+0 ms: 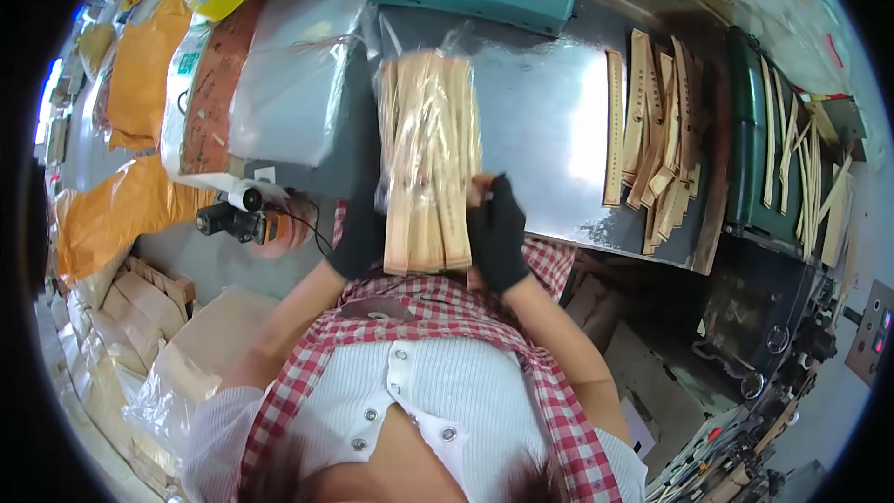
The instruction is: Bundling wooden sticks into specific quantities and placing them into plastic packaging bags.
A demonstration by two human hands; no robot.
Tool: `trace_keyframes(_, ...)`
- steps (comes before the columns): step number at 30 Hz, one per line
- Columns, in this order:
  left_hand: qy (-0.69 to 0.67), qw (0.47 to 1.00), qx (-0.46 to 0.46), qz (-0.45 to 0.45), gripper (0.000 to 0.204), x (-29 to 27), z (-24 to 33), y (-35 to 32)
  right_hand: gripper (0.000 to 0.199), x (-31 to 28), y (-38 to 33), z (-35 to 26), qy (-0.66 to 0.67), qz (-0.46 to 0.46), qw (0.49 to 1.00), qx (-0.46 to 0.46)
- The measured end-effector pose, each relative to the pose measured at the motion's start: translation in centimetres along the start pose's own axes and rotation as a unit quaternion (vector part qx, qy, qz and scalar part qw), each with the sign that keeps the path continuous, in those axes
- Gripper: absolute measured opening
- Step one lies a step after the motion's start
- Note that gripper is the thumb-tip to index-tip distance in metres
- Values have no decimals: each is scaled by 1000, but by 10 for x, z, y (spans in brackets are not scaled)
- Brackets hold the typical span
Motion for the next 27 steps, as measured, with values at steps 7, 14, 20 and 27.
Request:
trace_keyframes(7, 202, 931, -28, -302, 29, -8, -7, -90, 23, -8, -85, 33, -297, -177, 930, -122)
trace_keyframes(14, 257, 951, 149, -89, 14, -103, 139, 69, 8, -70, -17, -132, -276, -115, 924, -239)
trace_keyframes(20, 67, 972, 224, 28, 20, -159, 220, 213, 20, -174, 71, -269, -26, 76, 955, -285)
trace_keyframes(27, 22, 979, 115, -168, 20, -129, 174, 225, 41, -165, 77, -288, -249, 130, 894, -348)
Point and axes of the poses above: each hand's wrist, its own y-axis towards the middle knuckle, its own x-axis out of the palm, z = x × y, the point moved 9 cm from there along y, towards the middle knuckle, and after that the axes turned 8 degrees about x, right-handed, at the moved point
